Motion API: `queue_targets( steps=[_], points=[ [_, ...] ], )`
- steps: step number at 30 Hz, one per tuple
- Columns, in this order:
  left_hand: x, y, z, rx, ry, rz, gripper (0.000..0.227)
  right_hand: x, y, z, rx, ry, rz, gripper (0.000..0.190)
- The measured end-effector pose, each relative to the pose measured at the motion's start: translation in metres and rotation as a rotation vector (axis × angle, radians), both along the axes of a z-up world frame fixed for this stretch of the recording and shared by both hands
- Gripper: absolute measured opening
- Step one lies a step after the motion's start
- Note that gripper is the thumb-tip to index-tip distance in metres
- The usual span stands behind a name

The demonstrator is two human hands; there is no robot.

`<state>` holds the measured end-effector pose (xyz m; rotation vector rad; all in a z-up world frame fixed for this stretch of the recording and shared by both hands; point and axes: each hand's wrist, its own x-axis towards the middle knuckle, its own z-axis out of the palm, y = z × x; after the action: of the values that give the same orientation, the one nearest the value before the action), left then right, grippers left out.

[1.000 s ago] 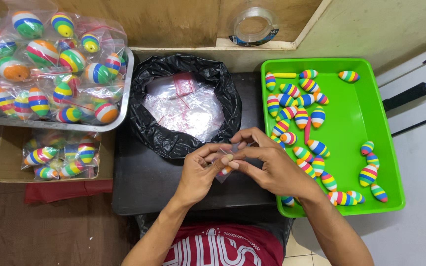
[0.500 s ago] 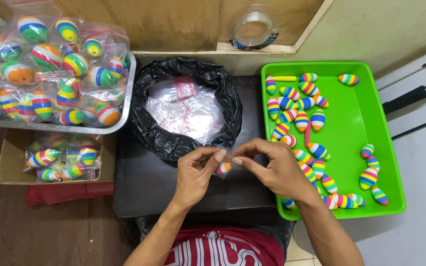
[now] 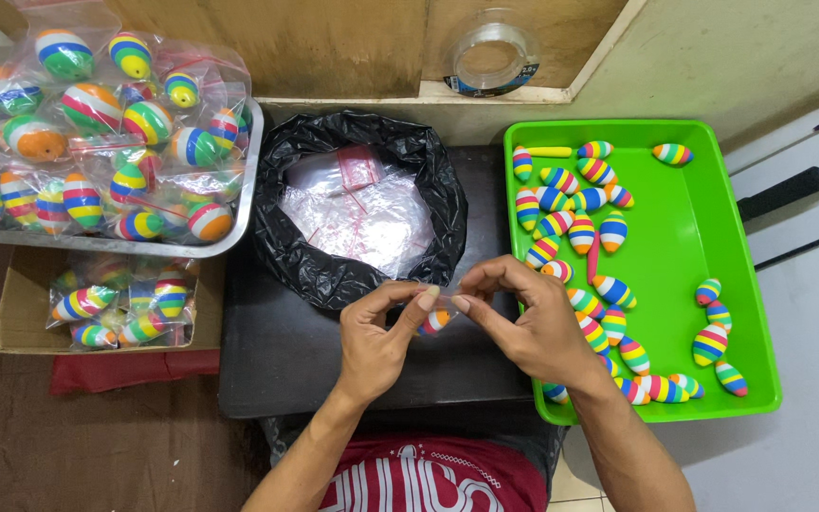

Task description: The person places small colorful objects into small clear plastic bags by hand and then puts the filled bags into a cardboard box.

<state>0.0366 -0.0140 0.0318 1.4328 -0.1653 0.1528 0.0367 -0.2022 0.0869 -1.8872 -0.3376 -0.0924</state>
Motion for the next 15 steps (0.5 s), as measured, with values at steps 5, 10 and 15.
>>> queue_targets(
  steps=[5,10,15],
  points=[
    [-0.005,0.003,0.005,0.017,-0.040,0.025,0.007,-0.001,0.004,-0.002,0.000,-0.026,0.017,0.021],
    [-0.010,0.005,0.011,0.064,-0.120,0.000,0.008,-0.001,0.010,0.000,-0.098,-0.051,0.081,0.007],
    [-0.022,0.007,0.008,0.130,-0.079,0.002,0.016,-0.006,0.017,0.011,-0.210,-0.046,0.147,0.009]
  ],
)
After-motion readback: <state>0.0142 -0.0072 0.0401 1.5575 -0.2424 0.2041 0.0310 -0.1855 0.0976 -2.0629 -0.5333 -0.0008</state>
